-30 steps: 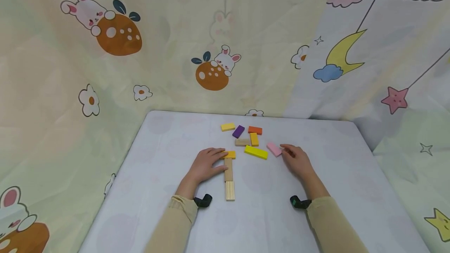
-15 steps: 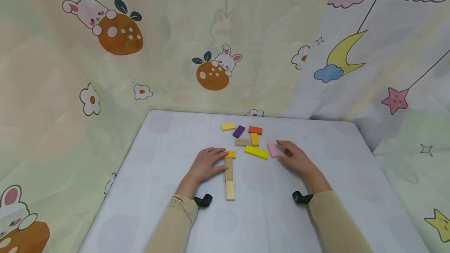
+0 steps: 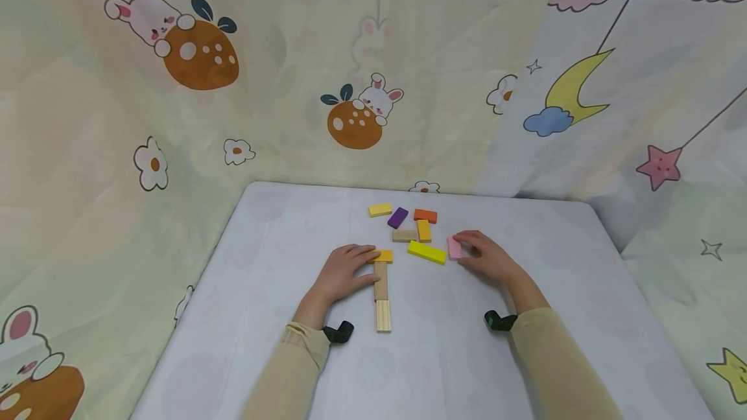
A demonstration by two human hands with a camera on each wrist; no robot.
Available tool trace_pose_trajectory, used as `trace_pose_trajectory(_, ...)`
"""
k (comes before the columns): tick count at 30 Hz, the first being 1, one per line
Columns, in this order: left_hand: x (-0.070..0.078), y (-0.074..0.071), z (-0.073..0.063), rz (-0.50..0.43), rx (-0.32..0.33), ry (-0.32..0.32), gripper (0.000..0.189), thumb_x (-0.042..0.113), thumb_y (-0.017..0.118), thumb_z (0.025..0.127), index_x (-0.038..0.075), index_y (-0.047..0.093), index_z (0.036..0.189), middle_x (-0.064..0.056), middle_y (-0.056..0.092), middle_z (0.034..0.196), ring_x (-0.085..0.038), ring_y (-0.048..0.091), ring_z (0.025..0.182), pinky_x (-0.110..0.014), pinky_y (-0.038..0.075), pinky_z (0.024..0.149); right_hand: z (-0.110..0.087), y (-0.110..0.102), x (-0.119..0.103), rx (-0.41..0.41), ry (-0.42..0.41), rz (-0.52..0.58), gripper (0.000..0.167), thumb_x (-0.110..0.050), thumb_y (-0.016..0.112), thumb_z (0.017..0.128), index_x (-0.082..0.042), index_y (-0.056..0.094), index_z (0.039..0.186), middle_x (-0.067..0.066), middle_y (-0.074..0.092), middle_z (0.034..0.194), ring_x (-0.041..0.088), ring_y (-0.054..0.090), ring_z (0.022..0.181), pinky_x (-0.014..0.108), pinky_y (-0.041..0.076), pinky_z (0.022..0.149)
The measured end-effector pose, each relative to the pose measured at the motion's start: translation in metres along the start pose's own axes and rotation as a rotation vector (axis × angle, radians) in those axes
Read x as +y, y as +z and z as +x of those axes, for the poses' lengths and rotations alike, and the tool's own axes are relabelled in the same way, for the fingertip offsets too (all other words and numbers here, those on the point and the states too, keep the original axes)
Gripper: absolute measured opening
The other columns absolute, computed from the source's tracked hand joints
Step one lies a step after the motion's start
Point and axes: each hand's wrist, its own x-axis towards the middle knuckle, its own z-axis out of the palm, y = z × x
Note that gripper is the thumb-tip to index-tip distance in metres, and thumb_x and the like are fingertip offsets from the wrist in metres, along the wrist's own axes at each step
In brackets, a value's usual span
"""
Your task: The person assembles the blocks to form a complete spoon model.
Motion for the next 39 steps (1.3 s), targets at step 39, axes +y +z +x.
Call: trace_pose_trajectory(39,-0.001,0.002,0.001,0.005,-0.011,-0.015,0.063,0.068,0.051,0.092,0.037,0.046,0.147,0.014,0.046,0.151,-0.019,0.043,0.139,-0.045,0.031,0.118,-0.058,0.045,-0.064,0.189,-0.254,0.033,0.057,-0.024,0.078,0.085,-0.023,0.058,0.138,-0.001,0.056,0.138,0.013,0.054,0.095,0.026,0.054,0.078)
